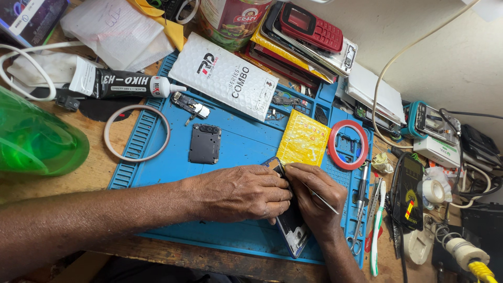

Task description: The person uses a metal spudger to scrape adhesive residue from the back of a smartphone screen assembly. The person repeatedly scrapes different areas of the screen's back surface while holding it on a blue work mat.

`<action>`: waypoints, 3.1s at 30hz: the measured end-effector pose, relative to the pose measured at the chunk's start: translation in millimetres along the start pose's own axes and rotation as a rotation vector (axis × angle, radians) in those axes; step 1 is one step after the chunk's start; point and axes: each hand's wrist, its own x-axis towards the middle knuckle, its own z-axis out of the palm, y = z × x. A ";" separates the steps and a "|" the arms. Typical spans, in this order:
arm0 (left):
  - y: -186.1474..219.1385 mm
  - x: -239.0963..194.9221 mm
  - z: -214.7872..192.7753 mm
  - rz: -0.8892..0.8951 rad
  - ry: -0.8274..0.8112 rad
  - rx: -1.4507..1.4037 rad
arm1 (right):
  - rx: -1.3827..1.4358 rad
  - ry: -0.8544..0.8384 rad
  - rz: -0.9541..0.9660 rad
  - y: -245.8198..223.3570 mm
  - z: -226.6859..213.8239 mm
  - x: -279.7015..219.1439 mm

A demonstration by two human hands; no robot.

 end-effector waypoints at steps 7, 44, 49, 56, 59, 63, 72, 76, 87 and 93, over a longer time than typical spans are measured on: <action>-0.8 0.9 -1.1 -0.011 -0.003 -0.064 | 0.003 0.016 0.022 -5.8 -0.3 2.4; -1.1 -10.4 -6.2 -0.085 0.001 -0.125 | -0.691 -0.413 0.493 -44.2 -39.6 45.5; -11.1 -16.3 -19.0 -0.446 0.153 -0.138 | -0.376 -0.135 0.292 -52.6 -17.6 24.1; -10.0 -20.8 -23.9 -0.399 0.137 -0.076 | -0.433 -0.165 0.286 -64.9 6.7 31.1; -9.8 -20.4 -24.4 -0.375 0.120 -0.066 | -0.641 -0.216 0.183 -69.8 13.0 31.2; -9.9 -20.9 -24.4 -0.378 0.077 -0.058 | -0.831 -0.314 0.092 -68.2 20.2 31.9; -9.1 -21.0 -25.3 -0.362 0.002 -0.026 | -0.724 -0.399 0.228 -58.7 20.8 35.8; -7.5 -22.3 -24.4 -0.339 0.029 -0.009 | -0.606 -0.248 0.167 -58.0 21.8 28.4; -6.9 -21.3 -22.8 -0.348 -0.005 0.021 | -0.249 -0.174 0.448 -11.5 12.2 16.9; -7.8 -21.5 -22.1 -0.343 -0.026 0.018 | 0.095 0.011 0.485 3.1 -19.7 10.9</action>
